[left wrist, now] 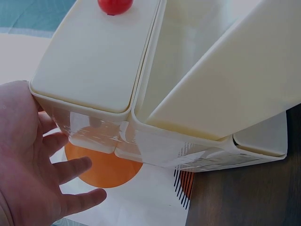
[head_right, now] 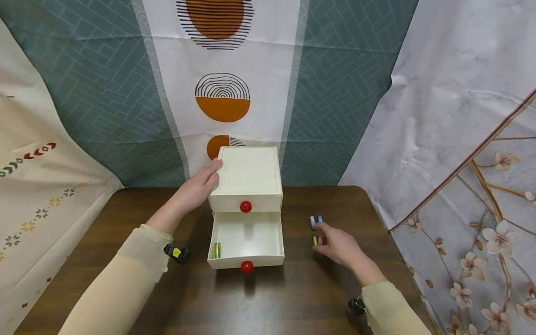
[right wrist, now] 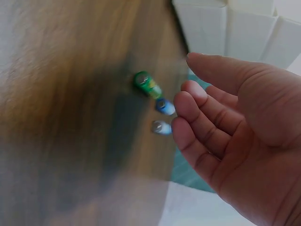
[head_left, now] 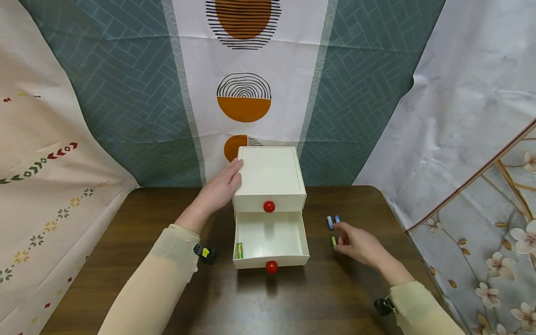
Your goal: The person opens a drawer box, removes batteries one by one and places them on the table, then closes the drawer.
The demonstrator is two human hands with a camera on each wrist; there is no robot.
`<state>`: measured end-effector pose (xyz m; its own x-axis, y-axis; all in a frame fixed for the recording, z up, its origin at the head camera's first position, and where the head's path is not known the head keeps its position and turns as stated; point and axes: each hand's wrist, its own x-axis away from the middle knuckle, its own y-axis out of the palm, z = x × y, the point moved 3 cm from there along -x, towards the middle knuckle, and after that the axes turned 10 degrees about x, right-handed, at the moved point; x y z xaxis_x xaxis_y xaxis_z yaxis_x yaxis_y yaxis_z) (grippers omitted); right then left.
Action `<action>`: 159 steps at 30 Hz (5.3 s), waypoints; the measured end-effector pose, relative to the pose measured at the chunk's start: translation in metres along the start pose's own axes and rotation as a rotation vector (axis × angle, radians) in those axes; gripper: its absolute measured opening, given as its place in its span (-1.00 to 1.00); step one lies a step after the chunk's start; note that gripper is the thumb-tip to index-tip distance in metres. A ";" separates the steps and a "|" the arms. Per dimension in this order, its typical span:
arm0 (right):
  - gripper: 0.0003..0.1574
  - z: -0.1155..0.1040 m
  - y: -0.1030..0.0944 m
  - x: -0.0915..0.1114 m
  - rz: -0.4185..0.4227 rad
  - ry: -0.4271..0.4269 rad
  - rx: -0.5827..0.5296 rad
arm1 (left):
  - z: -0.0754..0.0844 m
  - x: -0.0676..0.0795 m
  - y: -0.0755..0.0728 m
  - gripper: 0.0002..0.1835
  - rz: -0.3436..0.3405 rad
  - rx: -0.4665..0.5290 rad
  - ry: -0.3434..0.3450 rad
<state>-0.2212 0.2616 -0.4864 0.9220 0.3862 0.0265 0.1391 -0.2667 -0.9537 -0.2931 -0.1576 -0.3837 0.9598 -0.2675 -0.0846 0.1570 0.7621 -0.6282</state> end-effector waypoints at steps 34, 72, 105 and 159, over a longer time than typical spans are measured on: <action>-0.40 -0.083 -0.056 0.006 0.167 -0.120 0.010 | 0.002 0.000 0.000 -0.31 -0.005 -0.001 0.000; -0.49 -0.158 -0.043 -0.015 0.144 -0.310 -0.058 | 0.001 -0.002 0.000 -0.32 -0.001 0.000 0.009; -0.51 -0.183 -0.019 -0.040 0.089 -0.354 0.011 | 0.000 -0.001 0.000 -0.32 0.003 -0.012 0.005; -0.45 -0.208 0.010 -0.073 -0.105 -0.343 -0.032 | -0.002 -0.002 -0.001 -0.32 0.008 -0.007 0.011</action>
<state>-0.2116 0.0473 -0.4358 0.7276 0.6858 0.0169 0.2433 -0.2350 -0.9411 -0.2956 -0.1586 -0.3841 0.9584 -0.2678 -0.0983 0.1475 0.7601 -0.6329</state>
